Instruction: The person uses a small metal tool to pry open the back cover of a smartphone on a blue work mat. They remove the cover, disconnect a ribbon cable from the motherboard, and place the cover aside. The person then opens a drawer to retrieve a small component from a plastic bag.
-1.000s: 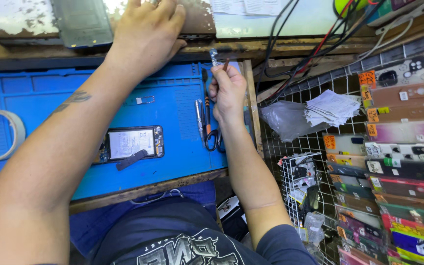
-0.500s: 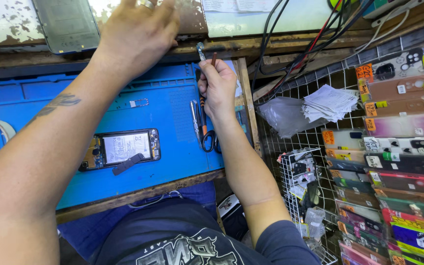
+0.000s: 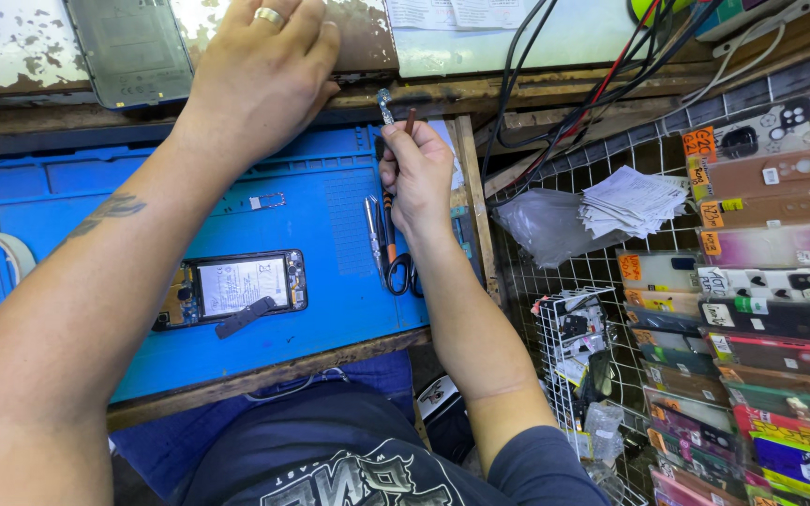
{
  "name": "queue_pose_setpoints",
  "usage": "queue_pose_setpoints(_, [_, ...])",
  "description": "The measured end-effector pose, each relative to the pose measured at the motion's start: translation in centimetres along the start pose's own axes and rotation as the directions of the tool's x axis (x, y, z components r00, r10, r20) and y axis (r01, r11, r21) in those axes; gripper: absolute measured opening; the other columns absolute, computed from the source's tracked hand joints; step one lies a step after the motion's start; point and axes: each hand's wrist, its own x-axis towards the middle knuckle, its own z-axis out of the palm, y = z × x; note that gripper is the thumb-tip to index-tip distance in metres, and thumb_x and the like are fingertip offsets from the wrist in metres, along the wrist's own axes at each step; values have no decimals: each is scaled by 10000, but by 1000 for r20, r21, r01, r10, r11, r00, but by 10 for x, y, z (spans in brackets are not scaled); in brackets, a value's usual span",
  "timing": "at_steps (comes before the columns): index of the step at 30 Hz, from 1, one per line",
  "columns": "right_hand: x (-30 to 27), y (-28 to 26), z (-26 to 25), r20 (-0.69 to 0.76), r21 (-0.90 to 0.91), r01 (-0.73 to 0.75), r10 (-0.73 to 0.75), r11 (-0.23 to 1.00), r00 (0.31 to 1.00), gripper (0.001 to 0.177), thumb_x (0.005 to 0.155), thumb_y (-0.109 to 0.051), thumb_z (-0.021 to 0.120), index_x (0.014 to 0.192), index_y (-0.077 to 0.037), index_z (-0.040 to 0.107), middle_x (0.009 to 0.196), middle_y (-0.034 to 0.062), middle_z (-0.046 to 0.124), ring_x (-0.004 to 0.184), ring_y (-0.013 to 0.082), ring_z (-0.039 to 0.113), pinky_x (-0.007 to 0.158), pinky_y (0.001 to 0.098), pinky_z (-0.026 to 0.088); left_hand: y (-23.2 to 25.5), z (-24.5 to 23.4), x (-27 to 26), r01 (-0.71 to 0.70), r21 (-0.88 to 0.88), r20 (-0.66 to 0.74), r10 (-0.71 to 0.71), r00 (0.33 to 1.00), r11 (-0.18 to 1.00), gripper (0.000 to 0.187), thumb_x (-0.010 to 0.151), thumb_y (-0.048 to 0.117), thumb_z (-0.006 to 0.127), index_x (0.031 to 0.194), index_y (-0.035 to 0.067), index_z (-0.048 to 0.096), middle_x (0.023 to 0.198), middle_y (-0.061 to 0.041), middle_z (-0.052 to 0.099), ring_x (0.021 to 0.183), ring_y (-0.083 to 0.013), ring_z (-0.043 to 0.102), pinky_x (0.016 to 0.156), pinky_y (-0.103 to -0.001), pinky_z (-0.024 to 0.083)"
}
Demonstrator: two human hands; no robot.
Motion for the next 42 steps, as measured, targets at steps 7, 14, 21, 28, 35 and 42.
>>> queue_pose_setpoints(7, [-4, -2, 1, 11, 11, 2, -3, 1000, 1000, 108, 958, -99, 694, 889, -51, 627, 696, 14, 558, 474, 92, 483, 410, 222, 312, 3, -10, -2, 55, -63, -15, -56, 998, 996, 412, 884, 299, 793, 1154, 13, 671, 1162, -117, 619, 1155, -266, 605, 1043, -418, 452])
queue_pose_setpoints(14, [-11, -7, 1, 27, 13, 11, -11, 1000, 1000, 95, 963, -104, 688, 906, -52, 634, 707, 16, 567, 497, 95, 499, 430, 214, 325, 28, -14, -5, 36, -108, -62, -43, 997, 994, 331, 949, 262, 781, 1142, 21, 664, 1141, -117, 615, 1117, -271, 624, 1030, -423, 479])
queue_pose_setpoints(21, [-18, -8, 5, 65, 28, 13, -15, 1000, 998, 98, 965, -108, 689, 901, -62, 630, 704, 10, 566, 499, 95, 501, 426, 214, 317, 44, -18, -13, 127, -240, -53, -144, 988, 962, 209, 965, 190, 781, 1059, 42, 668, 1050, -90, 604, 1075, -285, 606, 935, -417, 479])
queue_pose_setpoints(28, [-20, -9, 6, 75, 12, 16, -17, 1000, 997, 110, 970, -111, 693, 896, -65, 627, 694, 3, 567, 497, 89, 498, 425, 213, 317, 41, -22, -22, 182, -327, -41, -206, 978, 927, 211, 945, 174, 785, 1075, 43, 684, 1078, -103, 645, 1029, -293, 622, 886, -416, 483])
queue_pose_setpoints(35, [-25, -5, 8, 130, 27, 37, -40, 999, 991, 94, 975, -95, 699, 928, -54, 628, 714, 7, 580, 521, 86, 495, 448, 212, 340, 57, -11, -26, 363, -583, 55, -411, 910, 727, 201, 954, 175, 769, 1066, 23, 700, 979, -150, 663, 942, -363, 658, 804, -466, 529])
queue_pose_setpoints(42, [-25, -5, 5, 135, 40, 35, -40, 999, 990, 85, 985, -82, 690, 943, -53, 622, 712, 16, 577, 524, 91, 499, 451, 211, 344, 54, -24, -35, 343, -572, 46, -389, 920, 745, 183, 969, 173, 763, 1048, 19, 704, 975, -142, 674, 931, -348, 662, 797, -451, 530])
